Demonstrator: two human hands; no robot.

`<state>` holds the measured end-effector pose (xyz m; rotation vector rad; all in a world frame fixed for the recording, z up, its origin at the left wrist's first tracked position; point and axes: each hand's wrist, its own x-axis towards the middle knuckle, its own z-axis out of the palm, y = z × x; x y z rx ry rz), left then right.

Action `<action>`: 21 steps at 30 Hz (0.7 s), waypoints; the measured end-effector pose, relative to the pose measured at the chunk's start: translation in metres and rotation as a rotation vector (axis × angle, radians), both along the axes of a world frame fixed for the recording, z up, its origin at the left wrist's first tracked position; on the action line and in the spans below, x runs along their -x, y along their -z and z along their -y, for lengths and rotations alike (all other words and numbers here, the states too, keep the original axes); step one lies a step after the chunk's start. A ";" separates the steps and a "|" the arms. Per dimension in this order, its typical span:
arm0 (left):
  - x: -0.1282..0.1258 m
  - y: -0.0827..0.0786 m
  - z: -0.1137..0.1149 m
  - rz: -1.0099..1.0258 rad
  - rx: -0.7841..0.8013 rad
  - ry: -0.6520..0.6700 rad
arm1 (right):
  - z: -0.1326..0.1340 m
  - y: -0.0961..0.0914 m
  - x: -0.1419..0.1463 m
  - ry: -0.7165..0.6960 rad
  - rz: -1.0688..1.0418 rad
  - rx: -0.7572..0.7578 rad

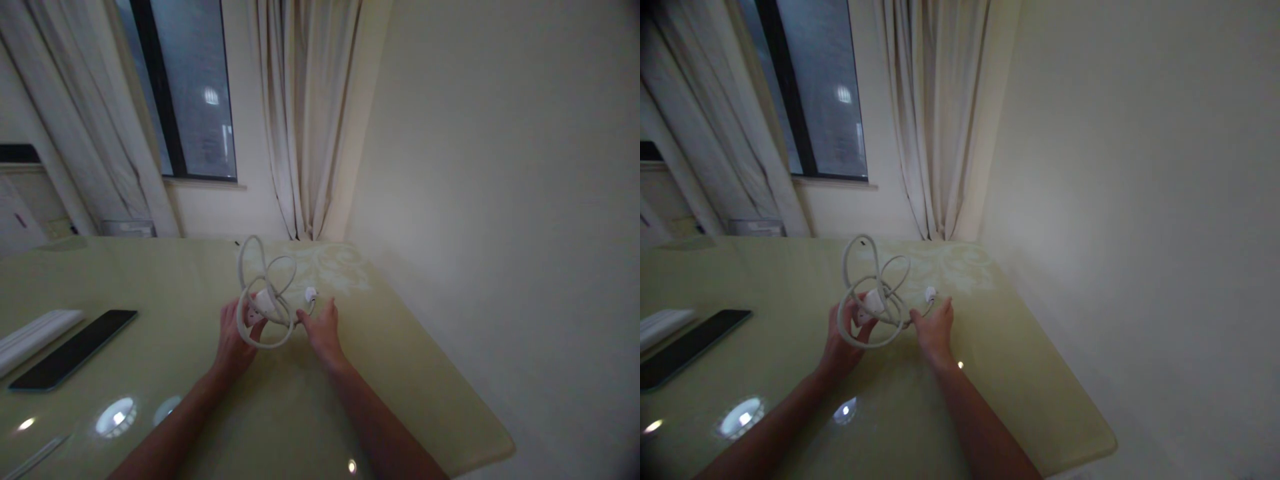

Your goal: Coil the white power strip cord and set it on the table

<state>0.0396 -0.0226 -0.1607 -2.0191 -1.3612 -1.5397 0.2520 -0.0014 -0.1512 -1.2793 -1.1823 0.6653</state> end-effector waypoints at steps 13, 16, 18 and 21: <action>0.001 0.002 0.002 0.042 0.214 0.159 | 0.009 -0.003 0.011 -0.631 -0.227 0.046; -0.001 -0.004 0.004 0.145 0.351 0.258 | 0.007 0.000 0.014 -0.689 -0.290 0.095; -0.002 -0.009 0.004 0.249 0.431 0.347 | 0.007 0.000 0.015 -0.601 -0.293 0.114; -0.002 -0.013 0.002 0.496 0.550 0.497 | 0.005 0.000 0.015 -0.467 -0.385 0.175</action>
